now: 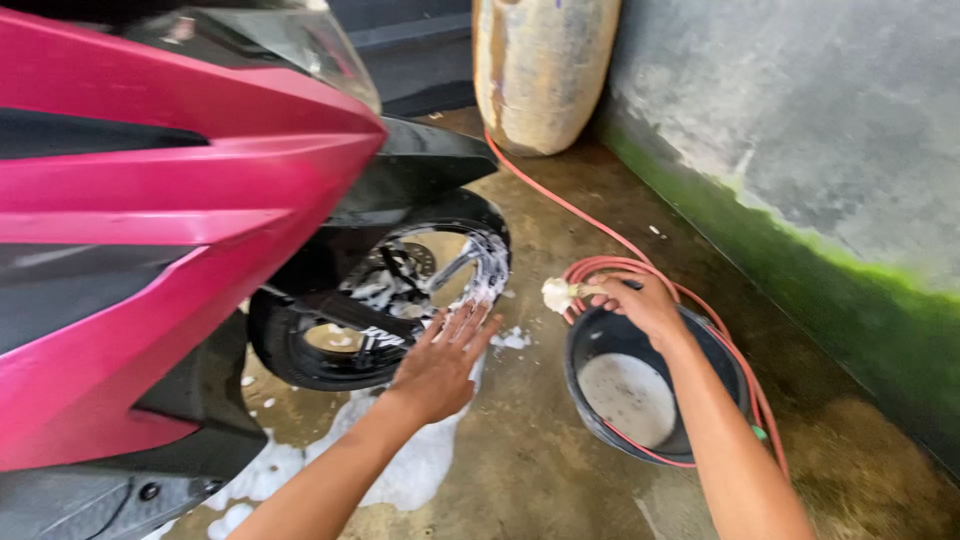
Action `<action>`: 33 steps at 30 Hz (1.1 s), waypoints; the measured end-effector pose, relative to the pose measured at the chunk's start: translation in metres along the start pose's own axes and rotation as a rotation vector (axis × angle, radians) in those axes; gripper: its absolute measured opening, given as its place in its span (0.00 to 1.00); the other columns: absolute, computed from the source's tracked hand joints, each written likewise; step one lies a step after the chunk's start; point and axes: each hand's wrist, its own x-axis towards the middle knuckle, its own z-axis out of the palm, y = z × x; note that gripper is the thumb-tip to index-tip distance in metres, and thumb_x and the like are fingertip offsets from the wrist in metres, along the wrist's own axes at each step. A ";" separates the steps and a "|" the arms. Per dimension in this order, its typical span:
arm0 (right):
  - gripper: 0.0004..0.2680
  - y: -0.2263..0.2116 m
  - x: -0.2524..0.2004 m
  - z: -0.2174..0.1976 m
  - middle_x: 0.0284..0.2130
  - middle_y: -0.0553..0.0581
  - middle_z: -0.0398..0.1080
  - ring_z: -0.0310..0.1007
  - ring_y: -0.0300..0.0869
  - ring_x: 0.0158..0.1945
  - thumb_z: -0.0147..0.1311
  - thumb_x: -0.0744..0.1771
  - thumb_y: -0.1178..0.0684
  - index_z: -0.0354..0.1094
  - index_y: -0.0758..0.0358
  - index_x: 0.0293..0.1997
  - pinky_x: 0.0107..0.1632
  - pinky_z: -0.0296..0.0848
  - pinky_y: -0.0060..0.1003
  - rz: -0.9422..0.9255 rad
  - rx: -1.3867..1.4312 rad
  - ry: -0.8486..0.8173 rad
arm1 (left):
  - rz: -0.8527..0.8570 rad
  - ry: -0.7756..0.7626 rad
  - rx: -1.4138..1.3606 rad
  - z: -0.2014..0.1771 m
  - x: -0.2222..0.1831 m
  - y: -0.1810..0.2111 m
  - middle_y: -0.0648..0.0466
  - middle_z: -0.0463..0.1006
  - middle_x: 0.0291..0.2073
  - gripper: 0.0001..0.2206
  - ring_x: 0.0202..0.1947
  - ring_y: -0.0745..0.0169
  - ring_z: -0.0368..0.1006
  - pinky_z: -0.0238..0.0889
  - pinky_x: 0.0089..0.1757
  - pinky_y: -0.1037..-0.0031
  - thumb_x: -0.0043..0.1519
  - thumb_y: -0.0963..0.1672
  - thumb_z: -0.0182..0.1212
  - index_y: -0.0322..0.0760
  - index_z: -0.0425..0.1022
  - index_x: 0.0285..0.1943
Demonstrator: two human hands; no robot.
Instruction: The person scrubs the front wheel and tire of a pink and black motorcycle using a brush and soapy water. They repeatedly dip the brush into a bucket to reload soap and clean the spokes, rim, and tire surface.
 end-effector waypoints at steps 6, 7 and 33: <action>0.12 -0.020 -0.013 0.081 0.28 0.65 0.78 0.73 0.38 0.30 0.56 0.66 0.52 0.77 0.65 0.51 0.27 0.70 0.24 -0.018 0.038 -0.152 | -0.153 0.058 0.476 -0.007 -0.060 -0.046 0.52 0.48 0.77 0.31 0.78 0.52 0.36 0.30 0.70 0.54 0.60 0.49 0.54 0.47 0.55 0.75; 0.12 -0.019 -0.014 0.093 0.28 0.65 0.78 0.73 0.38 0.30 0.56 0.66 0.52 0.77 0.65 0.51 0.27 0.70 0.24 -0.023 0.039 -0.158 | -0.160 0.057 0.478 -0.012 -0.068 -0.049 0.52 0.48 0.77 0.31 0.78 0.52 0.36 0.30 0.70 0.54 0.60 0.49 0.54 0.47 0.55 0.75; 0.09 0.045 -0.042 0.298 0.45 0.60 0.78 0.75 0.55 0.55 0.53 0.67 0.46 0.77 0.52 0.47 0.60 0.72 0.49 -0.214 -0.181 0.092 | 0.038 0.285 0.313 0.035 -0.122 -0.166 0.47 0.52 0.75 0.30 0.77 0.53 0.41 0.30 0.72 0.65 0.60 0.44 0.56 0.38 0.56 0.74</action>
